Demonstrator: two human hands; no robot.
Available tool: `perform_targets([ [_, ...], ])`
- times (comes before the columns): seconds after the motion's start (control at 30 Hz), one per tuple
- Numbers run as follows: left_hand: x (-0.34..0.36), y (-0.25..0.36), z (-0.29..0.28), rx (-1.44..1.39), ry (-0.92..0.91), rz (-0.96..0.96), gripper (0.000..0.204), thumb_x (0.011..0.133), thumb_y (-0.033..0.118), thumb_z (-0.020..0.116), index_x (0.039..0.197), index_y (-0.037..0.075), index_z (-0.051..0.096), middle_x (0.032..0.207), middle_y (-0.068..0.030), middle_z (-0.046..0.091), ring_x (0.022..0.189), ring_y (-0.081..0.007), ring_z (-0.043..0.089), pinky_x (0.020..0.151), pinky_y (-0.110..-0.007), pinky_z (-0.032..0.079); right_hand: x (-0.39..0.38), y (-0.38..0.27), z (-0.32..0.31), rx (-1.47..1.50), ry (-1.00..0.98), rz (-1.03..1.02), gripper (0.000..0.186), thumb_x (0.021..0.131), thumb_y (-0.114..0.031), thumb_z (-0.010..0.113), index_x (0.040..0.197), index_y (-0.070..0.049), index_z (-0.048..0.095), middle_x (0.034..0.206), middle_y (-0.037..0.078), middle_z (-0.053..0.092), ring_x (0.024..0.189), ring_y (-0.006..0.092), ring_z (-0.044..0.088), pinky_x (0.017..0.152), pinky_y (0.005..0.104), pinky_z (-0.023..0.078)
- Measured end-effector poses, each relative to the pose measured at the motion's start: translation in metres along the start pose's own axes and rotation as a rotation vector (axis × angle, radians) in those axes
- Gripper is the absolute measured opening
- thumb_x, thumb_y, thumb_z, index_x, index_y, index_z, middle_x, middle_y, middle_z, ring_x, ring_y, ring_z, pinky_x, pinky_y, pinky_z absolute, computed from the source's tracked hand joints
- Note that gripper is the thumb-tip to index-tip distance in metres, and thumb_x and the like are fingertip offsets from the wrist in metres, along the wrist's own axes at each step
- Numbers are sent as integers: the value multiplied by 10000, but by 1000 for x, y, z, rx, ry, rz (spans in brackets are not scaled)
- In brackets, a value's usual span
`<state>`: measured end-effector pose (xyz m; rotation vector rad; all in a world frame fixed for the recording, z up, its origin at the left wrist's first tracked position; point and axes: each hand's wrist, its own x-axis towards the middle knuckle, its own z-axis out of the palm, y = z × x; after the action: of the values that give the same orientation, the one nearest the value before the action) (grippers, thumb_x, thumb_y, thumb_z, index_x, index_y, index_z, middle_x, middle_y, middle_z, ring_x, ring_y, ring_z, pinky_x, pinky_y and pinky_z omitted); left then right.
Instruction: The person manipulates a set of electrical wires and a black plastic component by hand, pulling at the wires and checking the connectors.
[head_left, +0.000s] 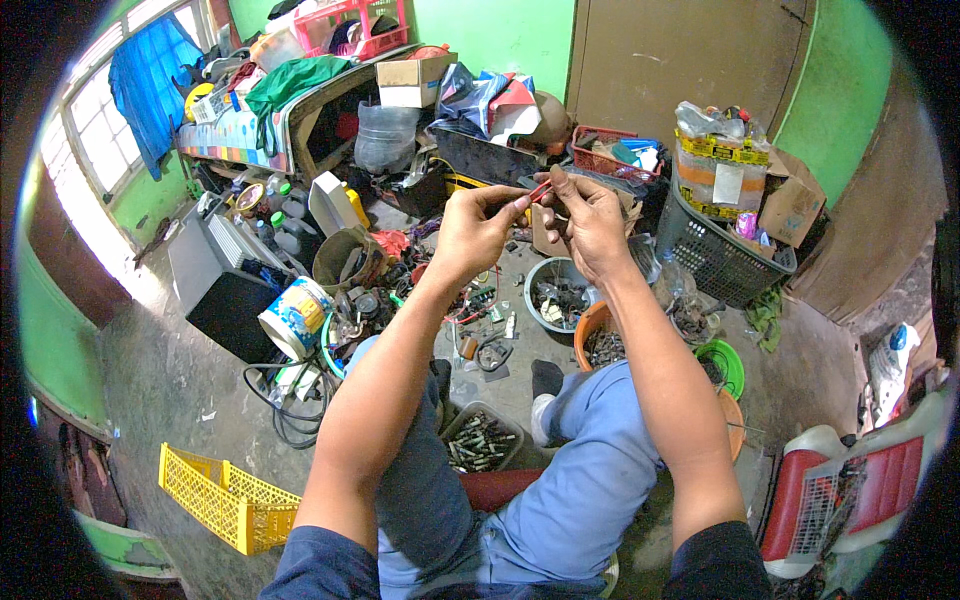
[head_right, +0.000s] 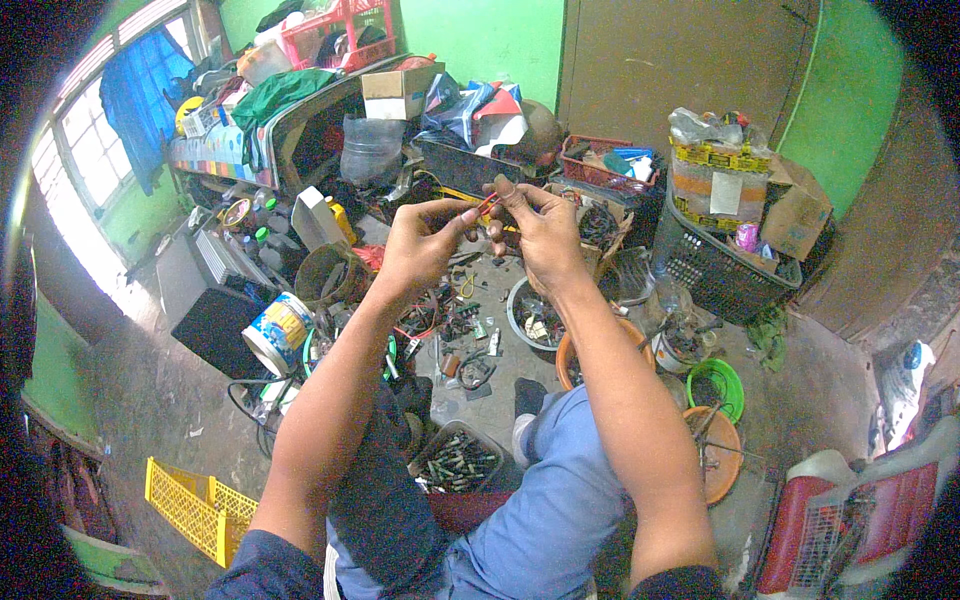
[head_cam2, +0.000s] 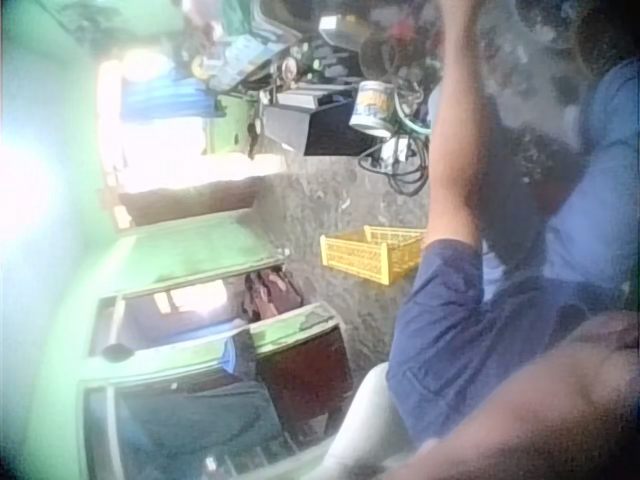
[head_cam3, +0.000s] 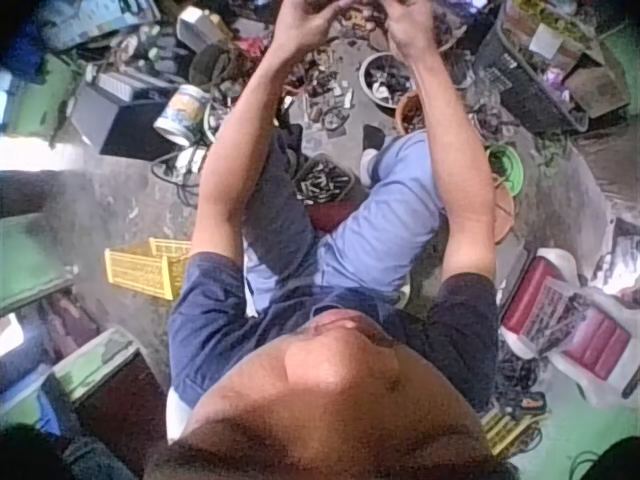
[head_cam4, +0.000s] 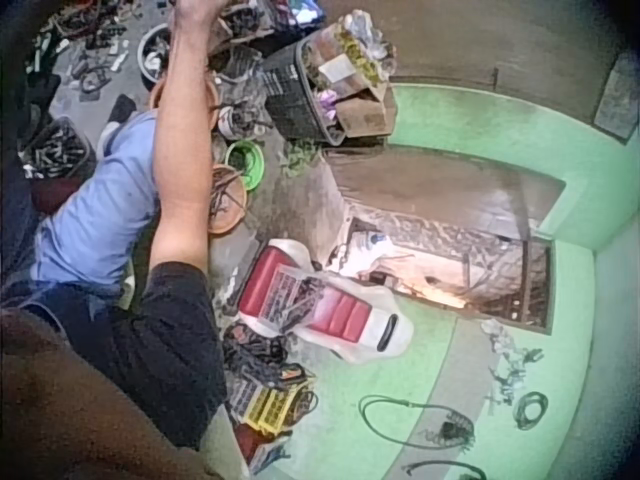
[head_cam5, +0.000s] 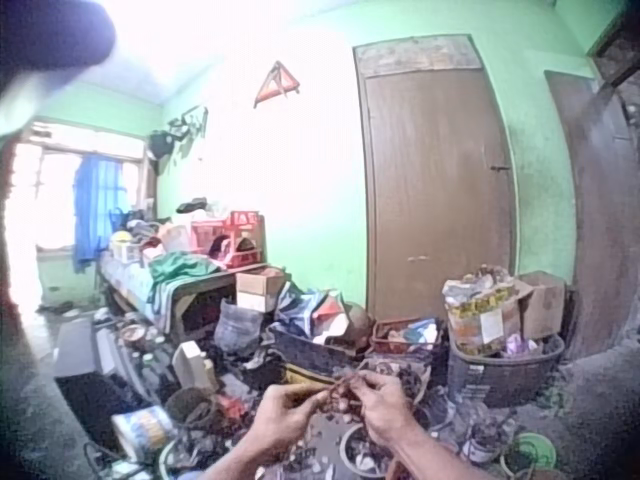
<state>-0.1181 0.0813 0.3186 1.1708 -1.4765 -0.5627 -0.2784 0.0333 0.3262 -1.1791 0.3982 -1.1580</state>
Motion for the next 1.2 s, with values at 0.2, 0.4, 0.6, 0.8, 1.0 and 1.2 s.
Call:
perform_targets([
  [0.2,-4,11,2,-54,-96,-41,262,955,189,663,1066,-40,726,819,-36,708,700,-68,571,622,-255,459,4,-6,-14,-98,-24,13,276,938,-319,689,934,-43,686,734,-21,598,554,55,557,433,185,390],
  [0.4,1,11,-13,146,-65,-120,314,927,265,691,1050,-21,736,835,-81,738,714,-110,626,653,-304,492,8,4,-15,-151,96,20,296,917,-306,720,971,-16,700,698,24,639,549,100,591,439,245,448],
  [0.6,-2,7,-26,539,-39,-49,247,899,242,702,986,16,746,800,-206,710,664,-249,688,683,-381,518,7,18,-23,-1098,139,-477,411,804,-194,794,1162,-16,700,975,141,671,856,253,676,802,372,525],
  [0.8,-4,-6,-25,521,-68,85,217,883,208,710,948,3,744,776,-211,697,660,-291,695,670,-396,519,1,14,-13,-1211,-199,-547,241,794,-110,762,1018,-21,746,965,155,685,891,312,674,809,382,527],
  [1.0,-2,-7,-24,569,-93,76,215,881,203,709,918,-7,739,744,-218,684,628,-316,678,644,-398,514,4,17,-13,-1364,-289,-546,185,817,-108,729,982,-26,738,905,160,691,847,344,674,791,406,538],
  [1.2,-3,-1,-20,536,-47,37,176,855,139,717,950,-8,742,803,-230,692,699,-315,710,664,-370,540,5,22,-11,-1528,-310,-541,145,872,-143,658,938,-36,731,897,188,687,850,366,683,803,458,546],
])
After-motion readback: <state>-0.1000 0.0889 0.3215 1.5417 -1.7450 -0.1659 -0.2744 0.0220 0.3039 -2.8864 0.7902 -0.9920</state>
